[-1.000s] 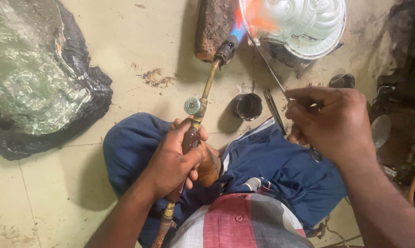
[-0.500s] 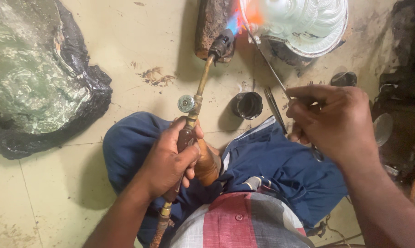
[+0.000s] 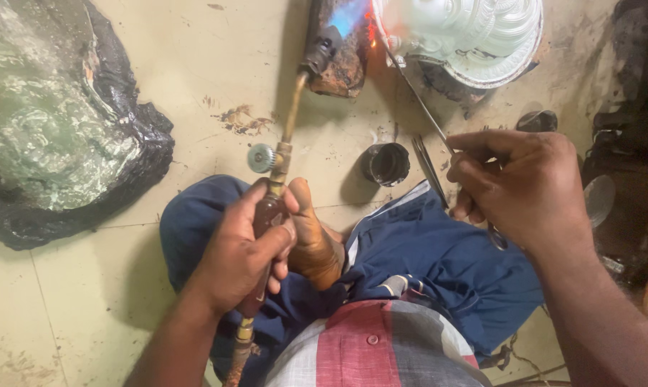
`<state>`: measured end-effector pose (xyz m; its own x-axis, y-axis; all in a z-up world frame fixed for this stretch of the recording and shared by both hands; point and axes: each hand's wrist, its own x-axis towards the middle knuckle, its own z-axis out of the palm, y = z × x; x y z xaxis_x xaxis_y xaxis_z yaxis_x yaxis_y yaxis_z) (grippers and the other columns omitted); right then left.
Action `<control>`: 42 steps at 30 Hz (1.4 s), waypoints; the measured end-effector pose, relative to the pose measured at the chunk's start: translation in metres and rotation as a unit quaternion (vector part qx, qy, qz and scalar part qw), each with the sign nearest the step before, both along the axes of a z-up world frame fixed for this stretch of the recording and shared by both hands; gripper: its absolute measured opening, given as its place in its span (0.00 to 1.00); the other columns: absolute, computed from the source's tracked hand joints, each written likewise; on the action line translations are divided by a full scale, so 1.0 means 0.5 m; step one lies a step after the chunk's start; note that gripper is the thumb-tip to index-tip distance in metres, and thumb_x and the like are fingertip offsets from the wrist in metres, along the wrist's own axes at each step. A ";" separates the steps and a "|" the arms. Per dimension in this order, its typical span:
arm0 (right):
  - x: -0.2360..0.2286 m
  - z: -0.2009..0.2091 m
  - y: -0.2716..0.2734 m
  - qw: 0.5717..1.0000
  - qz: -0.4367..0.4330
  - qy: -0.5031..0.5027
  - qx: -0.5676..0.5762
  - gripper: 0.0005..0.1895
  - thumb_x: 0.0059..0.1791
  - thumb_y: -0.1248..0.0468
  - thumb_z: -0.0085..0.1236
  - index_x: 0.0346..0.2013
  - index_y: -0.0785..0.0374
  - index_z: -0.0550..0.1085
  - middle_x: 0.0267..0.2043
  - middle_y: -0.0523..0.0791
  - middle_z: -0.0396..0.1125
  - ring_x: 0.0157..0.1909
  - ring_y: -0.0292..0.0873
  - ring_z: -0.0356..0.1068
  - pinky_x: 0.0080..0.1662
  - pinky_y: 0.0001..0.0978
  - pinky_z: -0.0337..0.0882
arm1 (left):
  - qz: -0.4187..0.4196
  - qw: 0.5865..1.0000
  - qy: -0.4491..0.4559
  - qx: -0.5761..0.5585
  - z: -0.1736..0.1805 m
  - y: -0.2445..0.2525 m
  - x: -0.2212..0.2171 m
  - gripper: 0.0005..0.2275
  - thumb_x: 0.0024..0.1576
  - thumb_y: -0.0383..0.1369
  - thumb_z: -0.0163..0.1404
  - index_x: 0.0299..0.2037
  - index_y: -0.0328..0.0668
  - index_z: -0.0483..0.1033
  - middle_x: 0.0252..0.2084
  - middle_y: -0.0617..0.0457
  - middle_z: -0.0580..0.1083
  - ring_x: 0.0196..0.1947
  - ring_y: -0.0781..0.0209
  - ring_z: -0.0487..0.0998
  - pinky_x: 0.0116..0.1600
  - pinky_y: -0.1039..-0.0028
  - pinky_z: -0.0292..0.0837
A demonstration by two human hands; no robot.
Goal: The person sits on the floor and uses a blowtorch to heat a white statue placed on bricks. They hold the torch in one hand and use a metal rod in the other to manipulate the heated areas of the statue.
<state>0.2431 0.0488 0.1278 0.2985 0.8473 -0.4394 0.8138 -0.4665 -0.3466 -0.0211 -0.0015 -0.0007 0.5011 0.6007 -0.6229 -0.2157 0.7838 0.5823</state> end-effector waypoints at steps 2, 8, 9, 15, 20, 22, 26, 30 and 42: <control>0.002 -0.002 -0.001 0.999 -0.028 0.015 -0.005 0.12 0.48 0.72 0.60 0.47 0.70 0.80 0.23 0.50 0.75 0.19 0.36 0.73 0.22 0.27 0.72 | 0.031 0.999 -0.008 0.017 0.002 0.001 -0.017 0.10 0.56 0.26 0.48 0.47 0.40 0.67 0.24 0.56 0.68 0.16 0.70 0.69 0.17 0.80 0.67; 0.010 -0.004 -0.001 0.999 -0.030 0.045 0.005 0.13 0.48 0.73 0.59 0.47 0.72 0.79 0.25 0.49 0.75 0.20 0.36 0.73 0.21 0.26 0.72 | 0.090 0.996 0.006 0.022 0.006 0.005 -0.051 0.10 0.55 0.24 0.48 0.47 0.37 0.67 0.23 0.52 0.68 0.16 0.68 0.69 0.17 0.79 0.66; 0.011 -0.004 -0.001 0.999 -0.024 0.048 0.008 0.13 0.48 0.73 0.60 0.47 0.73 0.79 0.25 0.49 0.75 0.20 0.37 0.73 0.21 0.26 0.72 | 0.097 0.995 0.009 0.021 0.007 0.006 -0.052 0.10 0.55 0.24 0.48 0.47 0.37 0.67 0.24 0.52 0.68 0.16 0.68 0.69 0.17 0.79 0.66; 0.015 -0.007 -0.008 0.997 -0.040 0.062 0.013 0.13 0.49 0.73 0.59 0.48 0.72 0.79 0.25 0.49 0.75 0.20 0.36 0.73 0.21 0.26 0.71 | 0.093 0.995 0.019 0.022 0.011 0.004 -0.047 0.11 0.55 0.24 0.48 0.47 0.37 0.67 0.23 0.52 0.68 0.16 0.68 0.69 0.17 0.79 0.66; 0.026 -0.013 -0.011 0.999 -0.018 0.044 0.003 0.14 0.49 0.72 0.59 0.49 0.69 0.79 0.26 0.47 0.76 0.20 0.35 0.74 0.21 0.25 0.73 | 0.088 0.996 0.031 0.015 0.018 0.002 -0.040 0.11 0.55 0.24 0.48 0.47 0.36 0.67 0.23 0.52 0.67 0.17 0.68 0.69 0.17 0.79 0.66; 0.028 -0.015 -0.013 0.999 -0.023 0.049 -0.006 0.14 0.49 0.71 0.59 0.50 0.68 0.79 0.26 0.47 0.76 0.20 0.35 0.74 0.21 0.25 0.73 | 0.084 0.996 0.037 0.016 0.020 0.003 -0.037 0.11 0.55 0.25 0.47 0.47 0.36 0.66 0.23 0.52 0.67 0.17 0.68 0.69 0.17 0.79 0.66; 0.031 -0.027 -0.018 0.997 -0.040 0.035 -0.053 0.16 0.50 0.68 0.58 0.52 0.63 0.78 0.28 0.47 0.77 0.20 0.35 0.75 0.21 0.26 0.72 | 0.078 0.996 0.048 0.015 0.028 0.002 -0.033 0.11 0.54 0.25 0.47 0.47 0.36 0.66 0.23 0.52 0.67 0.17 0.68 0.69 0.16 0.79 0.66; 0.038 -0.046 -0.052 0.997 -0.049 0.043 -0.044 0.17 0.49 0.68 0.55 0.53 0.61 0.78 0.28 0.46 0.76 0.19 0.35 0.76 0.21 0.23 0.72 | 0.073 0.995 0.072 0.009 0.035 -0.002 -0.030 0.11 0.54 0.25 0.47 0.47 0.36 0.65 0.23 0.52 0.66 0.17 0.68 0.68 0.17 0.79 0.65; 0.075 -0.248 -0.223 0.956 0.115 0.190 0.189 0.23 0.42 0.72 0.63 0.53 0.66 0.76 0.29 0.46 0.71 0.26 0.40 0.73 0.32 0.31 0.76 | 0.114 0.985 0.128 0.004 0.062 -0.007 0.027 0.10 0.56 0.26 0.45 0.47 0.37 0.66 0.23 0.50 0.67 0.17 0.64 0.70 0.16 0.78 0.66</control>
